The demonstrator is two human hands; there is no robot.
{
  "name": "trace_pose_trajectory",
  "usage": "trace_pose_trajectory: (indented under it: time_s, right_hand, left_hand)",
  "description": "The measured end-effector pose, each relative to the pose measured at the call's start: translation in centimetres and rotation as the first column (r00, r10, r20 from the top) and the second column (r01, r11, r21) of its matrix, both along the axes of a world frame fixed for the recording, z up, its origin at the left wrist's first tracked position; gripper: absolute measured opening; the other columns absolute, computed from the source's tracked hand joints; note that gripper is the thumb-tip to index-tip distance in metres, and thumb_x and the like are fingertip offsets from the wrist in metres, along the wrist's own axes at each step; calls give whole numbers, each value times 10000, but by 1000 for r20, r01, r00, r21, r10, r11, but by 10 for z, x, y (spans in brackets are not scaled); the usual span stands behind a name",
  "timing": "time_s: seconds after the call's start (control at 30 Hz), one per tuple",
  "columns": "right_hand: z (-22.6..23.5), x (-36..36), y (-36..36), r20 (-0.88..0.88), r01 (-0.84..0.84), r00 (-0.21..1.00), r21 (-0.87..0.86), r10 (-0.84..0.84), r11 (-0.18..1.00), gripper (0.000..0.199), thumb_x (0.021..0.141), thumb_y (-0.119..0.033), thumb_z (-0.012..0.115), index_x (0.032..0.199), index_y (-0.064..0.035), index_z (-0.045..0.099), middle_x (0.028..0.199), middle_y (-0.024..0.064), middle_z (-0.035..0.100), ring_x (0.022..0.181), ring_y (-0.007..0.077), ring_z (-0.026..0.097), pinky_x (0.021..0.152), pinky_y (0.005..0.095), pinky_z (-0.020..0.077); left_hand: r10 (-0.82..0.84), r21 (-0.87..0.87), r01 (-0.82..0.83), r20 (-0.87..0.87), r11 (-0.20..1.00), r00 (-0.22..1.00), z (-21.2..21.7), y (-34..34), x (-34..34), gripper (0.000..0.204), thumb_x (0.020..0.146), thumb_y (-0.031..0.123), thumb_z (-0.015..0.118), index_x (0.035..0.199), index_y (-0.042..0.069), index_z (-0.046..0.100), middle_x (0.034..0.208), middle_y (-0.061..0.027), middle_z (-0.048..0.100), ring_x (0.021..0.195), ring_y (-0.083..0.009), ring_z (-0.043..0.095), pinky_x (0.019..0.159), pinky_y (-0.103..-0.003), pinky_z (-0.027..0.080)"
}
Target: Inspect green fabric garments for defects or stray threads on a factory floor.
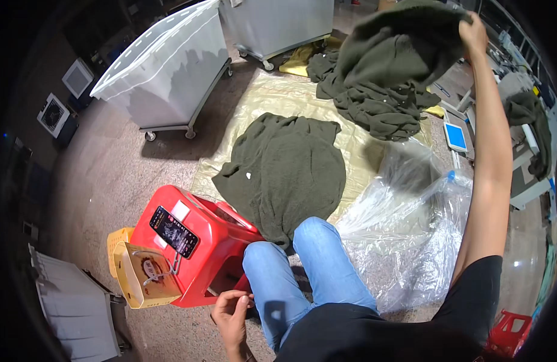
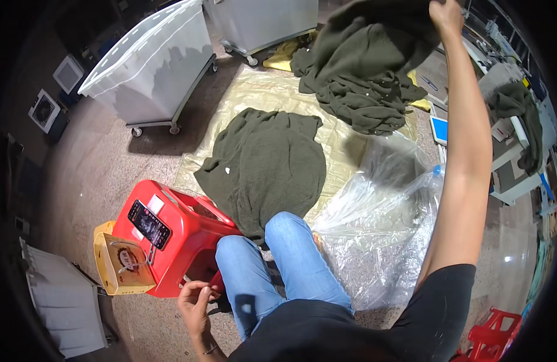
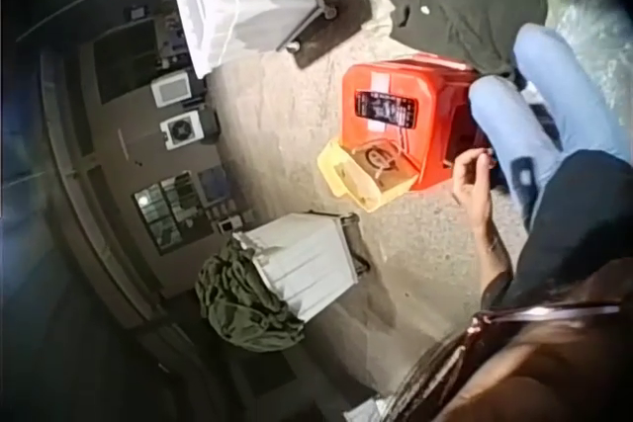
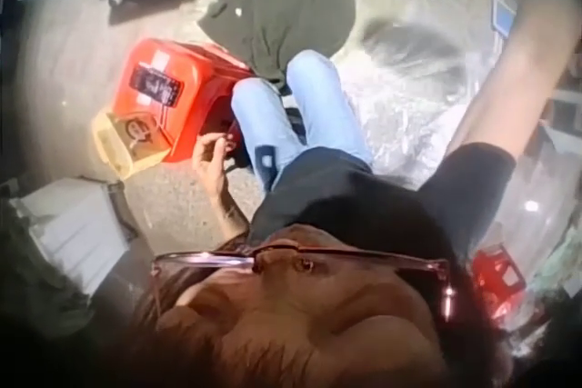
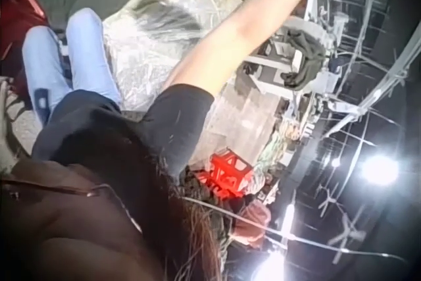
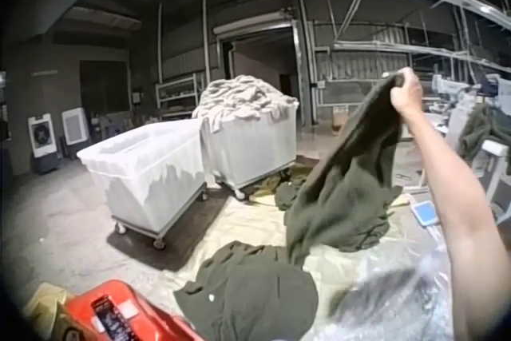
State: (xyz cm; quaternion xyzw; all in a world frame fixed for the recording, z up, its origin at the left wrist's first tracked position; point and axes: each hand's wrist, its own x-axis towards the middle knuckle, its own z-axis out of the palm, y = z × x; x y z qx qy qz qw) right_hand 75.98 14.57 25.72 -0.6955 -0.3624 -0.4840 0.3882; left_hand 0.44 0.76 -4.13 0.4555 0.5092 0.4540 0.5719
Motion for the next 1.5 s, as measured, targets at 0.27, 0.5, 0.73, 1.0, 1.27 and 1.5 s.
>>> trace_pose_trajectory:
  time_s: [0.27,0.5,0.73,1.0,1.27,1.5]
  right_hand:
    - [-410,-143,22,-566,-641,761,-578,318,504,572,714,-120,710,1250,-29,532,1311,185,500,1237,348,458,1065,398,362]
    - [-614,-362,-36,-901,-872,433,-426,23,-242,257,826,-171,609,1057,-69,655,1068,163,629,983,346,611,867,439,490]
    - [-648,-447,-9,-987,-932,92,-40,-130,-361,409,793,-286,670,1108,-44,576,1144,195,596,1013,377,607,848,456,495]
    - [-683,-504,18,-991,-994,79,-71,-105,-84,380,726,-71,633,1098,1,601,1000,184,664,945,300,645,841,377,499]
    - [-539,-436,44,-943,-893,-321,333,88,302,386,669,59,531,1046,16,598,842,135,664,781,208,652,714,343,495]
    - [-318,-443,15,-940,-984,167,-137,298,116,360,634,-45,545,987,-41,614,841,257,637,818,445,618,697,522,470]
  left_hand:
    - [-187,-82,177,-143,981,972,-36,24,34,63,887,16,631,943,-8,617,848,-54,662,744,-91,609,679,-218,496]
    - [-133,-262,111,-68,959,989,-81,31,83,164,904,19,604,1064,6,573,903,-62,669,741,-88,583,694,-230,482]
    - [19,-334,-57,-116,941,993,-152,38,137,220,926,0,554,1145,-3,537,1026,-34,597,945,-93,548,871,-216,431]
    - [-52,-378,-21,-183,926,982,-175,54,137,145,915,-43,551,1043,2,602,972,-30,634,918,-99,586,854,-226,450]
    - [6,-164,-39,-197,986,980,-170,95,139,284,872,-14,612,1145,12,536,1051,-53,604,909,-99,568,819,-235,460]
    - [-109,244,212,-377,946,920,-123,154,181,536,721,42,657,1238,11,516,1182,-166,577,1103,-279,553,967,-368,426]
